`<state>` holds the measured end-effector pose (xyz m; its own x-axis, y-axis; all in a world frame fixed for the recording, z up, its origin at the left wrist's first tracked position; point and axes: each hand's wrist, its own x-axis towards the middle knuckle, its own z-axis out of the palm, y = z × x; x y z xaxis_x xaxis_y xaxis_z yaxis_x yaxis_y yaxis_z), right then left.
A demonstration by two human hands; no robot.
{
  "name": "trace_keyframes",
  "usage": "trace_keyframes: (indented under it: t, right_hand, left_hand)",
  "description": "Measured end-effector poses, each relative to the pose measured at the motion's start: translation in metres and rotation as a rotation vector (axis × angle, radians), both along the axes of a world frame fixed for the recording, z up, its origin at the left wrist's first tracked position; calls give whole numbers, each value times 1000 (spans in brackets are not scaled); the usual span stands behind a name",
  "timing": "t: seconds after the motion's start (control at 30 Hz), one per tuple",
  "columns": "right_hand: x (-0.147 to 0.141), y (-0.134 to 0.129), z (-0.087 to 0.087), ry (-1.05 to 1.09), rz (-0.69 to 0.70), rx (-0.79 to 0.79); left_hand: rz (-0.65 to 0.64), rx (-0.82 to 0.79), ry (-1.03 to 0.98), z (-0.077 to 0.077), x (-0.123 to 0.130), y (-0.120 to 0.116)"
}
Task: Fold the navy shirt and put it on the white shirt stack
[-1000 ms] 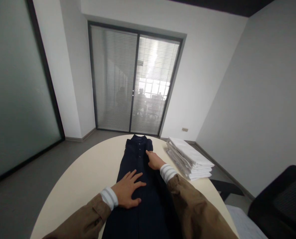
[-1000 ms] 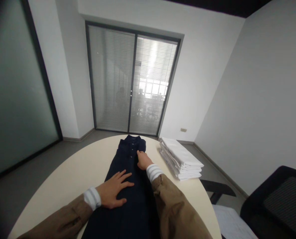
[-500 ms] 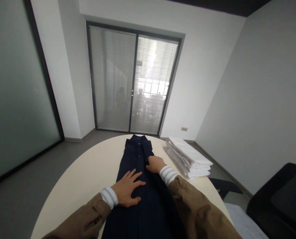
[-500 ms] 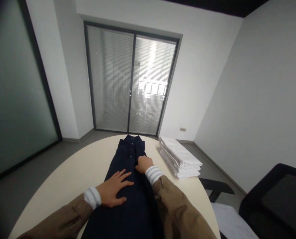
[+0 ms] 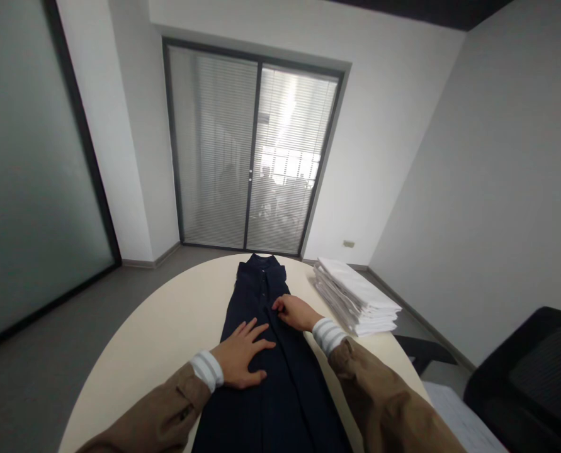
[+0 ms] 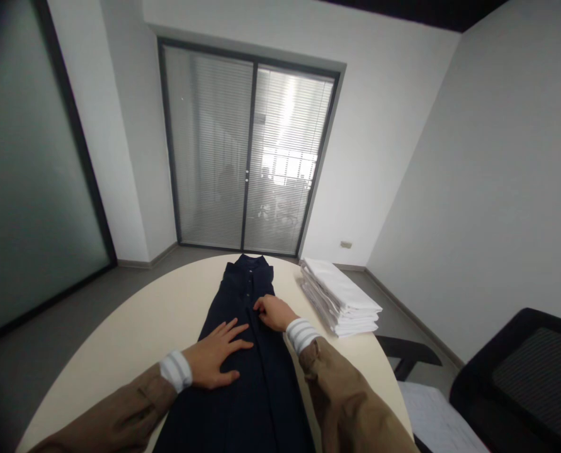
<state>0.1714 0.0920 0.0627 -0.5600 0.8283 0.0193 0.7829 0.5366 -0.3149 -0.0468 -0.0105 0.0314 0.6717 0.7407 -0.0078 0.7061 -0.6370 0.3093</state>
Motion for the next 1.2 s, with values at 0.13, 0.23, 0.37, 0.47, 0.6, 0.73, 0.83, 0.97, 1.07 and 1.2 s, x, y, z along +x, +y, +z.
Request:
trace_keyframes:
  t: [0.13,0.23,0.37,0.47,0.6,0.73,0.83,0.97,1.07,1.2]
  right_hand:
    - [14,-2,-7,52,8,-18]
    - [23,-4,-22,153,59,-34]
    - [38,-9,-44,320,128,16]
    - [49,-14,-57,445,150,25]
    - [56,-20,-64,476,157,-1]
    - [58,-23,-62,438,173,5]
    - [58,-27,-57,435,183,28]
    - [57,-31,-52,428,203,73]
    - [57,-32,-52,415,216,94]
    - [56,-32,-52,391,212,92]
  left_hand:
    - [-5,33,-4,-1,-1,1]
    - [-64,108,-30,2,3,-2]
    - [-236,158,-69,8,19,-15]
    - [-320,167,-80,11,32,-27]
    - [-401,160,-105,15,43,-37]
    - [-467,144,-176,11,48,-36]
    - [-455,156,-232,4,50,-30]
    - [-355,150,-175,-1,49,-26]
    - [-384,182,-122,0,49,-27]
    - [-473,255,-65,3,49,-30]
